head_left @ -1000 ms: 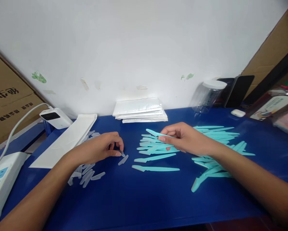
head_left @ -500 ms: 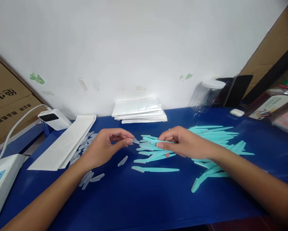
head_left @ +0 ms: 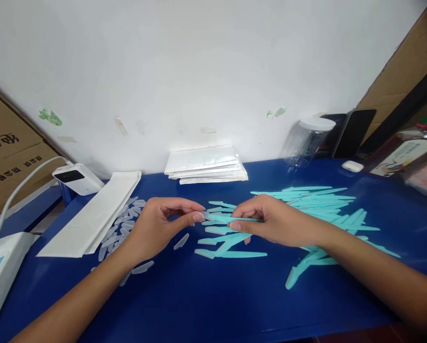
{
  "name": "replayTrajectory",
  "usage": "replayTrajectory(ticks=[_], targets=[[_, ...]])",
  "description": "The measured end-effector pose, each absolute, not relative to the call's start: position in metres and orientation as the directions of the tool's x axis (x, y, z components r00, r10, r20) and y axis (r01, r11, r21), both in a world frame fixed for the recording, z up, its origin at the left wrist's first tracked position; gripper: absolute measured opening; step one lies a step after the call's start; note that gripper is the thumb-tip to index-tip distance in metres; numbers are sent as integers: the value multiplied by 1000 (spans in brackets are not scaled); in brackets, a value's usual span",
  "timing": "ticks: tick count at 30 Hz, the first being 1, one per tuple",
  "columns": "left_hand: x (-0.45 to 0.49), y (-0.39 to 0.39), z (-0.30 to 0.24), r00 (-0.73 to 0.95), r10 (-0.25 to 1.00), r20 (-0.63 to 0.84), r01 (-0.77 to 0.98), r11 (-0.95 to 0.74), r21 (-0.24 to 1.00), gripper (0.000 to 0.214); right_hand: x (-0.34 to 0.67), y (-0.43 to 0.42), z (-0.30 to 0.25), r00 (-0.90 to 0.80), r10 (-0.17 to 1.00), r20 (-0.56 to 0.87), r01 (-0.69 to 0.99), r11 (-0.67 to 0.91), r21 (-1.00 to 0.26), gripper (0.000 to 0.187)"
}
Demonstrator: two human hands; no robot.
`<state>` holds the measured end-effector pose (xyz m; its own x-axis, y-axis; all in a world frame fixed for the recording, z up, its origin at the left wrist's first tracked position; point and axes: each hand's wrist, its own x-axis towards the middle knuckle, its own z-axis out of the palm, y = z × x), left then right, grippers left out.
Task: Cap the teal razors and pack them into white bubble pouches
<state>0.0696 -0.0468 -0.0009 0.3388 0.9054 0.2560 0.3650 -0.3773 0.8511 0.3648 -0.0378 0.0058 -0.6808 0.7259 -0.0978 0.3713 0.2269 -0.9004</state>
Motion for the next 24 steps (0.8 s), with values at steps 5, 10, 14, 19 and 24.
replayTrajectory(ticks=[5, 10, 14, 19, 24], targets=[[80, -55, -6, 303, 923, 238, 302, -330, 894, 16, 358, -45, 4, -680, 730, -71, 321, 209, -924, 38], [88, -61, -12, 307, 913, 269, 315, -364, 877, 13, 352, -49, 6, -677, 734, -56, 312, 217, -925, 36], [73, -52, 4, 347, 844, 409, 516, -536, 669, 27, 354, -48, 6, -649, 760, -25, 352, 271, -896, 31], [39, -37, 27, 444, 896, 33, 797, -411, 442, 39, 362, -40, 4, -565, 823, 54, 396, 329, -857, 30], [43, -42, 20, 497, 823, -276, 826, -352, 440, 37, 364, -36, 3, -537, 840, 82, 423, 352, -835, 31]])
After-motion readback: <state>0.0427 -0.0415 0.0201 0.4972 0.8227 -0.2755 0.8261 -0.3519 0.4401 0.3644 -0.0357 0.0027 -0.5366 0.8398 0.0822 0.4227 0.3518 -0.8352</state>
